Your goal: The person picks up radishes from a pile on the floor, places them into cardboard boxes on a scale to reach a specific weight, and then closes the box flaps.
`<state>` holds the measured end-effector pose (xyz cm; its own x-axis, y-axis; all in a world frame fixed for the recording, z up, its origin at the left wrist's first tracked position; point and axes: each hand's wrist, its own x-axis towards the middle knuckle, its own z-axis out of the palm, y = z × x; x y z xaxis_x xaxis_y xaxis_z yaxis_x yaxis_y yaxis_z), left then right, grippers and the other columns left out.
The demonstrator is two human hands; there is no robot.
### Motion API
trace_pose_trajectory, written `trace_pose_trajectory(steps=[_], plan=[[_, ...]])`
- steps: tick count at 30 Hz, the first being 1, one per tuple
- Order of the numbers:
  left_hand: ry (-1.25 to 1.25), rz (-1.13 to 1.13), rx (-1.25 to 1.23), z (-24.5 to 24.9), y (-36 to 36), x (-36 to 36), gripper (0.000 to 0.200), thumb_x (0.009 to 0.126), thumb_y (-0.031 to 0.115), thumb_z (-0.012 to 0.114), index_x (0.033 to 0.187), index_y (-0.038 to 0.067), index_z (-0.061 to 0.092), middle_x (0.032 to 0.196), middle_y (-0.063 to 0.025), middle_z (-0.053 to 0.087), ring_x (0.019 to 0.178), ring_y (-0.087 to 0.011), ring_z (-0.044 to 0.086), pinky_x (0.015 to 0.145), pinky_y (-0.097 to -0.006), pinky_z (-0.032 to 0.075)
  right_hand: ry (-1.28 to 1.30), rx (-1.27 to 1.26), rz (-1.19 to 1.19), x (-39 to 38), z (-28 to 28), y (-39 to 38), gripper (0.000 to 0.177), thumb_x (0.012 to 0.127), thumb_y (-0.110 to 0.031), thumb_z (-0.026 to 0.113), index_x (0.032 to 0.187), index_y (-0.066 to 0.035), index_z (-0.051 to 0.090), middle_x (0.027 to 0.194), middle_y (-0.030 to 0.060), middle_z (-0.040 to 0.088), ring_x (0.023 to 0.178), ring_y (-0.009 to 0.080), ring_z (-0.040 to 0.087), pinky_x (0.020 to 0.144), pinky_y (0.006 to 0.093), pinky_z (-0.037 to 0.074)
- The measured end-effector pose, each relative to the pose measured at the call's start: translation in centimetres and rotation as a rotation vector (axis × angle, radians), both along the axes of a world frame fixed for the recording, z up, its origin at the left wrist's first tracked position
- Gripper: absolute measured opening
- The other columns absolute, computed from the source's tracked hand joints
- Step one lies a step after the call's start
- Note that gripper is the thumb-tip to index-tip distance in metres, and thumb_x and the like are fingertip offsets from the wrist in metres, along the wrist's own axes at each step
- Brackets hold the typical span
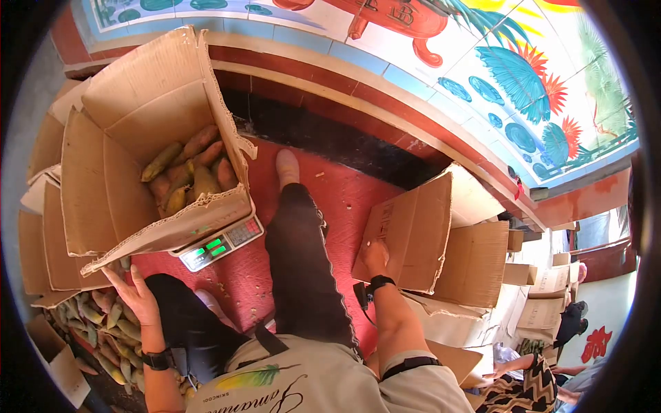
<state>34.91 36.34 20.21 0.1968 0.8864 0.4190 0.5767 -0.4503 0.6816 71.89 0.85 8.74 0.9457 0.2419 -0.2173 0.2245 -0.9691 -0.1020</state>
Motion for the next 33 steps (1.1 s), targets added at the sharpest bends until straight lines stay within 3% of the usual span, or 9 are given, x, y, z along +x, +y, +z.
trace_pose_trajectory(steps=[2,4,7,16,21,25,28,30,33], plan=[[-0.029,-0.005,-0.015,0.0,0.0,0.3,0.068,0.092,0.027,0.047,0.138,-0.008,0.012,0.142,-0.0280,0.019,0.132,-0.0350,0.023,0.108,-0.0395,0.018,0.095,-0.061,0.000,0.0,-0.4,-1.0,0.021,0.080,-0.017,0.052,0.091,-0.002,0.061,0.096,0.0182,0.059,0.093,0.0346,0.056,0.080,0.0428,0.046],[-0.053,-0.029,0.016,-0.1,0.0,0.5,0.063,0.094,0.021,0.044,0.139,-0.006,0.010,0.140,-0.0257,0.023,0.129,-0.0322,0.029,0.105,-0.0387,0.024,-0.146,0.055,0.203,0.2,-3.0,-2.8,0.018,0.079,-0.012,0.051,0.090,-0.001,0.060,0.093,0.0187,0.059,0.090,0.0343,0.056,0.079,0.0420,0.045],[0.018,0.021,0.017,-0.7,0.2,-0.1,0.063,0.093,0.020,0.045,0.139,-0.006,0.010,0.141,-0.0249,0.022,0.129,-0.0313,0.029,0.105,-0.0382,0.024,-0.268,0.003,0.460,0.4,-3.3,-4.2,0.016,0.077,-0.007,0.051,0.090,-0.001,0.059,0.090,0.0182,0.058,0.085,0.0338,0.056,0.076,0.0413,0.046],[0.093,0.052,0.077,0.0,-0.1,0.2,0.064,0.093,0.022,0.047,0.139,-0.005,0.012,0.142,-0.0237,0.020,0.131,-0.0306,0.025,0.107,-0.0375,0.020,-0.240,0.089,0.454,-0.4,-4.4,-6.7,0.011,0.072,-0.006,0.054,0.081,-0.002,0.057,0.085,0.0162,0.057,0.081,0.0325,0.056,0.071,0.0400,0.047],[0.090,0.055,0.031,0.0,-0.1,0.0,0.064,0.093,0.024,0.047,0.139,-0.006,0.012,0.143,-0.0236,0.019,0.132,-0.0310,0.024,0.107,-0.0375,0.020,-0.058,-0.047,0.607,-4.4,-5.6,-14.6,0.009,0.070,-0.009,0.056,0.077,-0.003,0.057,0.081,0.0147,0.057,0.076,0.0324,0.056,0.066,0.0423,0.048],[0.122,0.070,0.066,-0.1,-0.1,-0.1,0.065,0.093,0.025,0.046,0.139,-0.006,0.012,0.143,-0.0239,0.020,0.131,-0.0319,0.025,0.107,-0.0381,0.019,0.086,-0.120,0.548,-7.7,-3.1,-19.6,0.011,0.071,-0.012,0.056,0.079,-0.004,0.059,0.084,0.0143,0.060,0.080,0.0320,0.058,0.069,0.0421,0.049],[0.086,0.061,0.047,-0.3,0.0,-0.2,0.065,0.093,0.026,0.046,0.139,-0.007,0.012,0.143,-0.0248,0.019,0.131,-0.0325,0.024,0.107,-0.0383,0.019,0.156,-0.381,0.467,-8.9,-2.7,-21.5,0.013,0.074,-0.015,0.055,0.082,-0.007,0.062,0.088,0.0140,0.062,0.085,0.0309,0.060,0.073,0.0413,0.050],[0.029,0.036,0.017,0.1,-0.1,0.1,0.066,0.093,0.025,0.046,0.138,-0.008,0.011,0.142,-0.0260,0.019,0.132,-0.0332,0.024,0.108,-0.0392,0.018,0.398,-0.503,0.211,-9.2,-4.1,-23.1,0.015,0.077,-0.017,0.053,0.084,-0.009,0.064,0.091,0.0148,0.063,0.089,0.0303,0.061,0.076,0.0407,0.050],[0.005,0.012,-0.004,0.3,-0.2,0.3,0.066,0.093,0.024,0.046,0.138,-0.008,0.009,0.142,-0.0271,0.020,0.131,-0.0339,0.025,0.108,-0.0404,0.018,0.266,-0.334,0.272,-8.1,-3.6,-19.1,0.014,0.077,-0.017,0.052,0.082,-0.009,0.063,0.088,0.0150,0.063,0.084,0.0316,0.061,0.074,0.0411,0.050]])
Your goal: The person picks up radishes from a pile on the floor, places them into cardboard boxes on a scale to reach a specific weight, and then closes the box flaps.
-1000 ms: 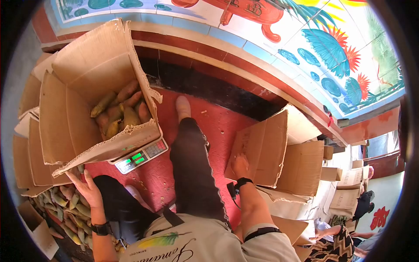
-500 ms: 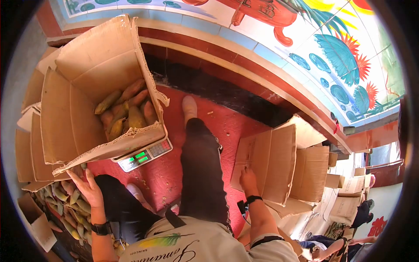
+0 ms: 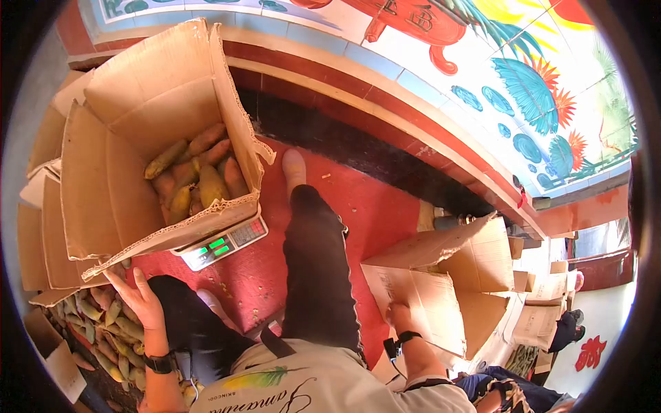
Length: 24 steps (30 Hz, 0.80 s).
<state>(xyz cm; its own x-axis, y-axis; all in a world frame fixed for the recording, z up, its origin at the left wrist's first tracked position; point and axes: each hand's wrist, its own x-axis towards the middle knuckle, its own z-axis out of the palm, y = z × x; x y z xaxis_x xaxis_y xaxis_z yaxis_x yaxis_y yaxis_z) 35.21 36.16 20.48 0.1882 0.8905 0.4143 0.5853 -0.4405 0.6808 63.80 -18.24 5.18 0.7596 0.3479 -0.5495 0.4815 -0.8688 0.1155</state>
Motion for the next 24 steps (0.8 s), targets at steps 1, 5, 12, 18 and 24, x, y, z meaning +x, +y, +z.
trace_pose_trajectory(steps=[1,5,12,18,24], plan=[[0.025,0.009,0.018,0.0,-0.1,0.0,0.066,0.093,0.024,0.046,0.138,-0.008,0.009,0.141,-0.0271,0.021,0.131,-0.0338,0.026,0.107,-0.0407,0.019,-0.016,0.141,0.030,0.5,0.2,1.9,0.014,0.077,-0.017,0.053,0.080,-0.009,0.063,0.088,0.0152,0.063,0.083,0.0319,0.061,0.073,0.0412,0.049],[0.016,0.015,0.029,-0.2,0.1,0.2,0.067,0.093,0.025,0.046,0.138,-0.008,0.008,0.141,-0.0274,0.022,0.130,-0.0342,0.027,0.107,-0.0407,0.020,-0.157,0.430,0.184,3.6,0.3,9.9,0.009,0.076,-0.014,0.054,0.074,-0.008,0.059,0.081,0.0146,0.057,0.077,0.0340,0.058,0.068,0.0433,0.047],[0.110,0.091,0.058,-0.4,-0.1,0.1,0.067,0.093,0.028,0.045,0.138,-0.009,0.011,0.143,-0.0279,0.017,0.132,-0.0354,0.021,0.108,-0.0395,0.019,-0.367,0.354,0.366,10.3,0.5,14.6,0.016,0.077,-0.015,0.050,0.078,-0.005,0.062,0.079,0.0172,0.061,0.077,0.0324,0.060,0.068,0.0439,0.049],[0.122,0.107,0.095,-0.4,0.2,0.4,0.069,0.093,0.028,0.047,0.137,-0.011,0.011,0.141,-0.0298,0.017,0.131,-0.0364,0.022,0.107,-0.0398,0.019,-0.162,0.195,-0.279,12.1,-1.1,14.6,0.025,0.078,-0.022,0.051,0.087,-0.003,0.065,0.093,0.0200,0.063,0.089,0.0337,0.061,0.077,0.0417,0.048],[0.130,0.125,0.100,-0.7,0.3,0.4,0.070,0.092,0.029,0.048,0.137,-0.011,0.011,0.141,-0.0298,0.017,0.130,-0.0365,0.023,0.107,-0.0400,0.020,-0.310,0.116,-0.104,11.1,-1.9,14.4,0.021,0.075,-0.022,0.055,0.074,-0.006,0.068,0.079,0.0176,0.066,0.075,0.0328,0.065,0.066,0.0416,0.051]])
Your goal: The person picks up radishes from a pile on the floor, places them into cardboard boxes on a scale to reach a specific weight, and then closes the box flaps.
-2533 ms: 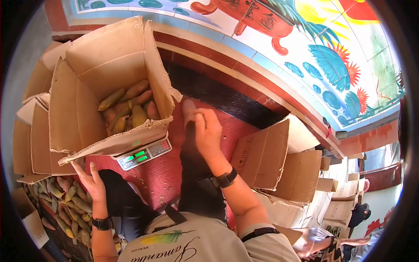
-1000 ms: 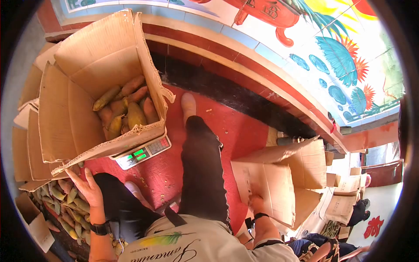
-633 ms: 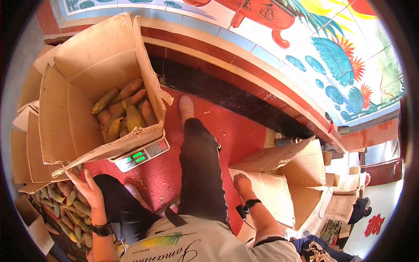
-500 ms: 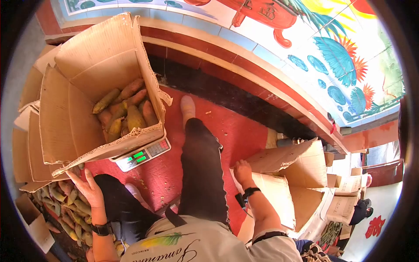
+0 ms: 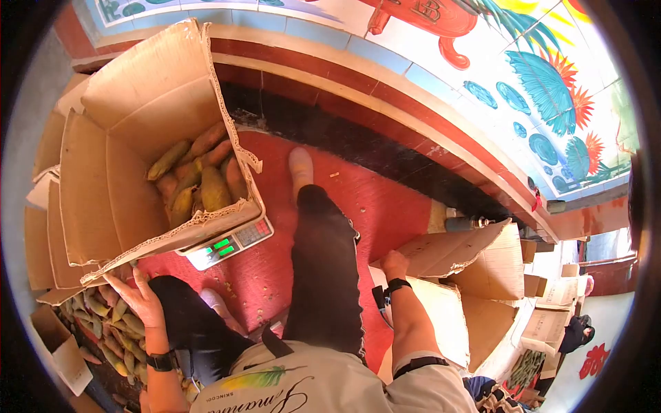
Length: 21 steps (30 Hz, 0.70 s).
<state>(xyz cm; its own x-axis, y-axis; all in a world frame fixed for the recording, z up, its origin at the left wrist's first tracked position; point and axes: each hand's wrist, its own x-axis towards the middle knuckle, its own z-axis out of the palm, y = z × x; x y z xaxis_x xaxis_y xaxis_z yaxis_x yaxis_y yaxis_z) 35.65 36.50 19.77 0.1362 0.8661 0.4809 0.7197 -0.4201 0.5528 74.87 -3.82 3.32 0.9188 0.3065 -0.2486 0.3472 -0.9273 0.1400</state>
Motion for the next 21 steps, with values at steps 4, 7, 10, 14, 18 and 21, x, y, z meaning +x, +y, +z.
trace_pose_trajectory(steps=[4,7,10,14,18,21], plan=[[-0.055,-0.034,-0.009,0.2,-0.1,0.3,0.070,0.093,0.029,0.047,0.138,-0.010,0.010,0.141,-0.0294,0.017,0.130,-0.0365,0.023,0.106,-0.0402,0.021,0.117,-0.074,-0.025,0.4,1.6,0.4,0.023,0.075,-0.023,0.054,0.079,-0.006,0.068,0.083,0.0179,0.065,0.081,0.0323,0.064,0.070,0.0415,0.050],[-0.084,-0.024,-0.048,0.1,-0.1,0.2,0.070,0.093,0.029,0.047,0.138,-0.009,0.010,0.141,-0.0294,0.018,0.130,-0.0363,0.024,0.106,-0.0402,0.021,0.174,-0.070,-0.085,0.3,2.5,0.3,0.026,0.075,-0.024,0.052,0.086,-0.006,0.068,0.088,0.0193,0.065,0.085,0.0334,0.063,0.075,0.0424,0.050],[-0.072,-0.008,-0.053,-0.2,0.2,-0.3,0.070,0.093,0.029,0.048,0.137,-0.010,0.010,0.140,-0.0290,0.019,0.129,-0.0356,0.026,0.106,-0.0399,0.022,0.167,-0.021,-0.136,-0.5,2.9,-0.6,0.026,0.074,-0.025,0.053,0.084,-0.005,0.067,0.086,0.0203,0.064,0.082,0.0346,0.063,0.074,0.0432,0.050],[-0.095,-0.049,-0.043,-0.1,0.4,-0.4,0.071,0.092,0.029,0.049,0.138,-0.009,0.010,0.139,-0.0280,0.023,0.126,-0.0345,0.031,0.104,-0.0398,0.026,0.162,-0.064,-0.053,-3.5,2.0,-3.4,0.024,0.075,-0.024,0.054,0.082,-0.005,0.066,0.083,0.0211,0.064,0.077,0.0358,0.063,0.070,0.0445,0.050],[-0.140,-0.074,-0.069,0.0,0.4,-0.3,0.070,0.092,0.025,0.049,0.138,-0.007,0.008,0.138,-0.0268,0.025,0.124,-0.0330,0.033,0.103,-0.0394,0.027,0.153,-0.032,-0.090,-7.5,1.6,-7.3,0.022,0.075,-0.022,0.053,0.082,-0.005,0.065,0.081,0.0207,0.064,0.077,0.0350,0.063,0.068,0.0447,0.050],[-0.161,-0.094,-0.075,0.0,0.6,-0.2,0.068,0.093,0.023,0.048,0.139,-0.006,0.007,0.139,-0.0265,0.024,0.126,-0.0324,0.032,0.104,-0.0392,0.026,0.151,-0.118,-0.043,-10.8,1.3,-11.5,0.018,0.076,-0.018,0.053,0.081,-0.006,0.065,0.083,0.0190,0.064,0.078,0.0343,0.063,0.066,0.0444,0.050]])
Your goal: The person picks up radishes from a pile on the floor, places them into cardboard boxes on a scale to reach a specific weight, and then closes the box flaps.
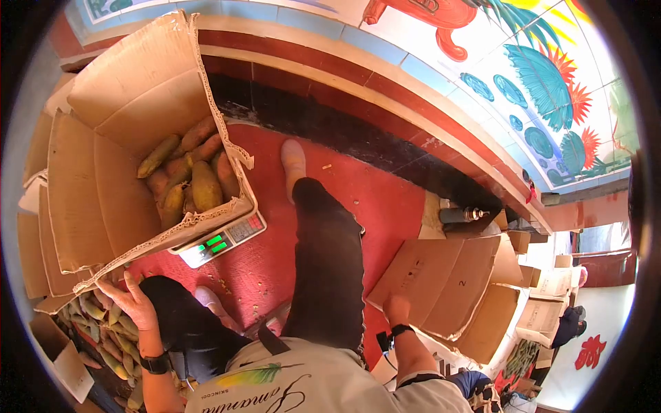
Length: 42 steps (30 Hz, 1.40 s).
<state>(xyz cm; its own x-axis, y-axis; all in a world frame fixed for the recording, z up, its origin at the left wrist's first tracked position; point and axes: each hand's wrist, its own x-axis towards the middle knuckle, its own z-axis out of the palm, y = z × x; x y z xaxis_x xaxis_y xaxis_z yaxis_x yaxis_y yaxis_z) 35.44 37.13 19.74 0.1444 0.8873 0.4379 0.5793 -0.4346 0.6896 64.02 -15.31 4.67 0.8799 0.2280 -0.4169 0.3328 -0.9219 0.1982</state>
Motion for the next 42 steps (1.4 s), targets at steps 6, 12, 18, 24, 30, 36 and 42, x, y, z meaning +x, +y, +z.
trace_pose_trajectory(steps=[6,12,18,24,30,36,42], plan=[[0.032,0.025,0.005,-0.2,-0.2,-0.2,0.068,0.092,0.023,0.048,0.139,-0.005,0.007,0.143,-0.0269,0.015,0.133,-0.0341,0.019,0.108,-0.0403,0.018,0.153,0.010,-0.255,-4.3,0.2,-8.9,0.017,0.071,-0.020,0.059,0.084,-0.011,0.066,0.088,0.0151,0.065,0.084,0.0322,0.063,0.072,0.0424,0.050],[-0.028,0.041,-0.019,-0.6,-0.9,1.0,0.069,0.089,0.011,0.049,0.139,-0.005,0.004,0.144,-0.0218,0.016,0.134,-0.0305,0.016,0.109,-0.0374,0.013,0.225,0.462,-0.534,-4.5,-13.7,-25.3,0.035,0.080,-0.025,0.060,0.112,-0.012,0.053,0.099,0.0106,0.060,0.094,0.0228,0.057,0.075,0.0387,0.049],[-0.108,-0.014,-0.007,2.9,-1.6,3.1,0.076,0.074,0.009,0.059,0.135,-0.008,0.017,0.135,-0.0248,0.028,0.130,-0.0348,0.024,0.108,-0.0393,0.017,0.378,0.397,0.352,10.9,-11.7,-10.8,0.027,0.082,-0.024,0.058,0.097,-0.002,0.058,0.094,0.0131,0.062,0.077,0.0287,0.059,0.072,0.0359,0.048],[-0.024,0.071,-0.045,2.1,-1.8,2.9,0.075,0.079,0.023,0.059,0.132,-0.010,0.018,0.128,-0.0304,0.031,0.121,-0.0428,0.031,0.104,-0.0428,0.024,0.018,0.804,0.309,12.2,5.1,12.0,0.029,0.087,-0.017,0.055,0.104,0.006,0.058,0.100,0.0207,0.062,0.086,0.0299,0.059,0.078,0.0348,0.048],[-0.046,0.068,0.012,2.9,-1.9,2.8,0.074,0.080,0.024,0.058,0.131,-0.011,0.019,0.126,-0.0314,0.032,0.118,-0.0436,0.034,0.102,-0.0435,0.027,-0.146,0.919,0.491,8.9,16.9,22.5,0.028,0.088,-0.019,0.052,0.099,0.006,0.061,0.097,0.0236,0.062,0.086,0.0340,0.060,0.076,0.0372,0.047],[-0.036,0.058,0.000,2.6,-1.8,2.6,0.072,0.079,0.024,0.059,0.131,-0.010,0.021,0.125,-0.0310,0.033,0.117,-0.0439,0.034,0.101,-0.0433,0.028,-0.036,0.446,0.335,12.6,8.1,15.2,0.030,0.088,-0.020,0.052,0.104,0.004,0.059,0.099,0.0240,0.061,0.090,0.0353,0.059,0.080,0.0383,0.046],[-0.005,0.067,-0.004,3.1,-2.0,2.7,0.078,0.078,0.020,0.060,0.135,-0.007,0.015,0.126,-0.0281,0.033,0.116,-0.0405,0.035,0.101,-0.0427,0.029,0.082,0.289,0.303,12.9,4.0,13.0,0.031,0.088,-0.022,0.052,0.105,0.003,0.059,0.101,0.0235,0.061,0.091,0.0341,0.058,0.080,0.0385,0.046]])
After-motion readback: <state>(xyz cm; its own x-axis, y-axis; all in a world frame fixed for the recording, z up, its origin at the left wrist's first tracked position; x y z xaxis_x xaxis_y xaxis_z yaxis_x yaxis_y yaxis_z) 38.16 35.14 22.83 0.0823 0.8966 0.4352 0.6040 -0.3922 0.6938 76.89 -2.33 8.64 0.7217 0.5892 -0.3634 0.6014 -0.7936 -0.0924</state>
